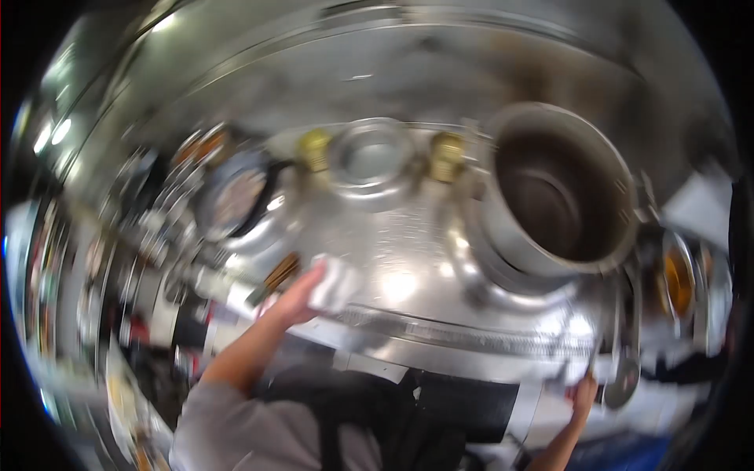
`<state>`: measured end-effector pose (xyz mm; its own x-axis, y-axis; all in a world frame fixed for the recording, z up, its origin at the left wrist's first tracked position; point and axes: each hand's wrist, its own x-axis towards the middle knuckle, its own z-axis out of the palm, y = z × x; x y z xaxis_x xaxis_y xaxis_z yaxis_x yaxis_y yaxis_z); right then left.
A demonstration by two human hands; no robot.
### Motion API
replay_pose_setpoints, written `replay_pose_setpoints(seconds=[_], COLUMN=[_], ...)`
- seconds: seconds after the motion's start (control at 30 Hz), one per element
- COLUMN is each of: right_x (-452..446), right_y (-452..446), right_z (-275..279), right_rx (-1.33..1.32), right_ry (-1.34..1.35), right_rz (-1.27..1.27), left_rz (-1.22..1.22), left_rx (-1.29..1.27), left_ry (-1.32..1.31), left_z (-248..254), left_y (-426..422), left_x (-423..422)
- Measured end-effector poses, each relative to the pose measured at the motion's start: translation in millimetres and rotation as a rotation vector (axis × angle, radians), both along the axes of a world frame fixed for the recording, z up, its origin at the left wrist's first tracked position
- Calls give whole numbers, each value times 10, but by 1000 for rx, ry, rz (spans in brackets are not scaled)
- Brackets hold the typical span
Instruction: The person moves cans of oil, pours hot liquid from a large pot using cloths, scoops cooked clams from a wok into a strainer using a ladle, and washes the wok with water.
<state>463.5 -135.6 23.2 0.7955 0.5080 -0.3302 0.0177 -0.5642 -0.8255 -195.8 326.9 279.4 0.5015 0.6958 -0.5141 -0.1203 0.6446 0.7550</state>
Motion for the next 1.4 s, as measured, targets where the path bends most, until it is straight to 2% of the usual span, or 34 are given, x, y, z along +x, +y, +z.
replay_pose_setpoints(seconds=[0.03,0.07,0.1,0.13,0.17,0.27,0.33,0.4,0.43,0.47,0.53,0.57,0.63,0.67,0.73,0.8,0.87,0.93,0.97,1.0,1.07,1.17,1.3,1.4], right_x=[-399,-491,-955,-1105,-1374,-2469,-2807,-2949,-3031,-3131,-3436,-3318,-4116,-4305,-5126,-5887,-6732,-7373,-7612,-7837,-8214,-8659,-9259,-9673], right_y=[61,-122,37,-152,-213,-201,-34,576,861,1134,1651,1696,2320,2448,2831,3235,3771,4256,4482,4672,4973,5273,5519,5677], right_z=[337,16,335,141,128,564,1144,2104,2484,2744,3059,2842,3025,2912,2817,2663,2819,2900,2928,2950,3031,3232,3487,3631], right_rx=[201,223,239,270,257,278,398,550,561,576,626,609,616,595,516,525,353,211,154,119,55,-171,-323,-403], right_ry=[2,-123,-12,158,191,75,-81,-252,-274,-299,-402,-403,-326,-216,-189,89,172,199,226,251,302,150,134,326], right_rz=[78,13,-171,-278,-315,-289,-222,-151,-228,-299,-159,58,39,229,373,475,616,782,873,890,927,998,980,861], left_rz=[-14,-22,-4,36,51,56,51,44,39,38,24,26,34,83,174,253,354,387,472,559,717,773,843,872], left_rx=[27,15,31,7,-9,-21,-18,-23,-13,-8,30,57,111,111,114,91,67,-21,-5,14,8,68,80,49], left_ry=[-59,-43,-47,-60,-54,-78,-65,-36,-40,-43,-142,-164,-206,-208,-214,-186,-148,-24,-142,-260,-241,-201,-184,-218], left_z=[19,133,183,174,188,132,106,57,10,13,-66,-123,-233,-255,-234,-457,-628,-445,-628,-803,-817,-916,-937,-981], left_y=[-2,-29,-59,-74,-43,0,52,120,145,152,189,226,296,316,362,464,515,455,434,395,311,231,256,326], left_x=[87,112,130,107,130,1,-132,-250,-329,-415,-713,-925,-1447,-1738,-2369,-3086,-3797,-4579,-4931,-5233,-5817,-6519,-7056,-7241])
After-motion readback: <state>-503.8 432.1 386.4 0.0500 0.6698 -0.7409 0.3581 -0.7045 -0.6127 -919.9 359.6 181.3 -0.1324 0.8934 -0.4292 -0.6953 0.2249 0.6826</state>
